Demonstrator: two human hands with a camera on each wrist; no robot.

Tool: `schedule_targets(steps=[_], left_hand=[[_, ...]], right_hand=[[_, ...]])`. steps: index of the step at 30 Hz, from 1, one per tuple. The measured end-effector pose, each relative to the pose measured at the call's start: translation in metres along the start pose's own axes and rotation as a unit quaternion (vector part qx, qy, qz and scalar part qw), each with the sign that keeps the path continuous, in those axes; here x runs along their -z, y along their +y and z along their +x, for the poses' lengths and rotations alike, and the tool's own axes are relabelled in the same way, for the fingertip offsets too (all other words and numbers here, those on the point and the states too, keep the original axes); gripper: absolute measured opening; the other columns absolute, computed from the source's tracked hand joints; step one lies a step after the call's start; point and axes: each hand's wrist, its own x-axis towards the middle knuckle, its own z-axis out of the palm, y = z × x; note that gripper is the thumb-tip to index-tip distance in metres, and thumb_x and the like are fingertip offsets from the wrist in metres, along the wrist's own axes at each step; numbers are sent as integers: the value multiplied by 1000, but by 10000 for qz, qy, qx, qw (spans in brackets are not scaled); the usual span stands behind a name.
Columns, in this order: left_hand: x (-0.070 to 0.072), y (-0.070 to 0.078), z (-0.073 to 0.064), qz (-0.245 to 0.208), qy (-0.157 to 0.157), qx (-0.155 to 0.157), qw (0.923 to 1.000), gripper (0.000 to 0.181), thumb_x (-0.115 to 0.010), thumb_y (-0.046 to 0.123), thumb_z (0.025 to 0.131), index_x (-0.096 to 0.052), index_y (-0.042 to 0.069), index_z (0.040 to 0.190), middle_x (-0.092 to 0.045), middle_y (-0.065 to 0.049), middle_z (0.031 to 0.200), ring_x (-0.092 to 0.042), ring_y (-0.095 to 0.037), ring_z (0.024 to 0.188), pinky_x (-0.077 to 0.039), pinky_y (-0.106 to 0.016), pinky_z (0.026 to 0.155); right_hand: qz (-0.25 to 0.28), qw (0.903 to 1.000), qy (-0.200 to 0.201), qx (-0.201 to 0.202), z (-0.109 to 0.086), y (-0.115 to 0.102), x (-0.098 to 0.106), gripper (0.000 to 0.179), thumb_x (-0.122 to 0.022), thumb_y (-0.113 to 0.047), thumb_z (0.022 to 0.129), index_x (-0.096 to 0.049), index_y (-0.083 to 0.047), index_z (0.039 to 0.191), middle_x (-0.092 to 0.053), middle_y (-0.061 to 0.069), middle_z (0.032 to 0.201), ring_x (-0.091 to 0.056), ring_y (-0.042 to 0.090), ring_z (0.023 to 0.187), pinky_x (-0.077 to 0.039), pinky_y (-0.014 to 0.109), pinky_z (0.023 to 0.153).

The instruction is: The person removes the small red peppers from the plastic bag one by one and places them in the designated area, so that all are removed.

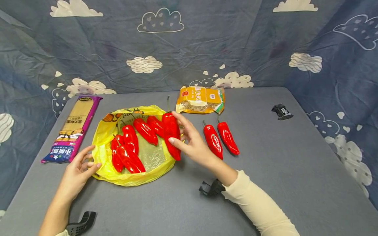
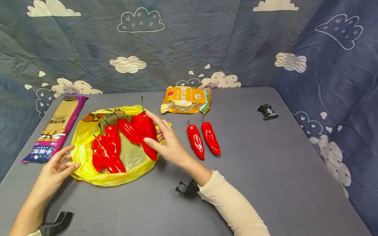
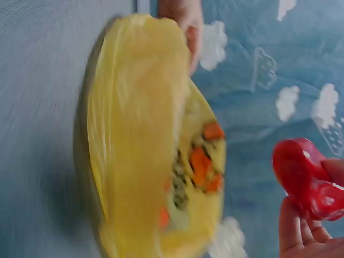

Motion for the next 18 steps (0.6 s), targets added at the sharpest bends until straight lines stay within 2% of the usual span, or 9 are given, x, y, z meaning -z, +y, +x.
schedule_targets(steps=[5,11,18], left_hand=[[-1,0,0,13,-32,-2,10000,63,-62,-6,80,-33,2,136,-43,0,103,-55,3,76,-44,-13,58],[0,0,0,105,-22,59,9999,63,-62,-5,81,-32,1,136,-43,-2,105,-55,2,75,-44,-13,58],[0,-2,0,91,-11,78,9999,63,-62,-5,81,-33,1,136,-43,-3,104,-56,2,75,-44,-13,58]], right_hand=[[-425,9970,570,-298,-26,-3,53,72,-59,7,82,-26,-15,142,-45,12,118,-55,20,83,-47,27,67],[-749,9838,1226,-1071,-54,14,110,72,-57,9,83,-25,-15,143,-44,17,117,-55,14,80,-47,20,66],[-1667,9584,1324,-1904,-73,36,153,66,-59,-7,86,-27,-20,142,-49,22,114,-55,7,84,-46,16,66]])
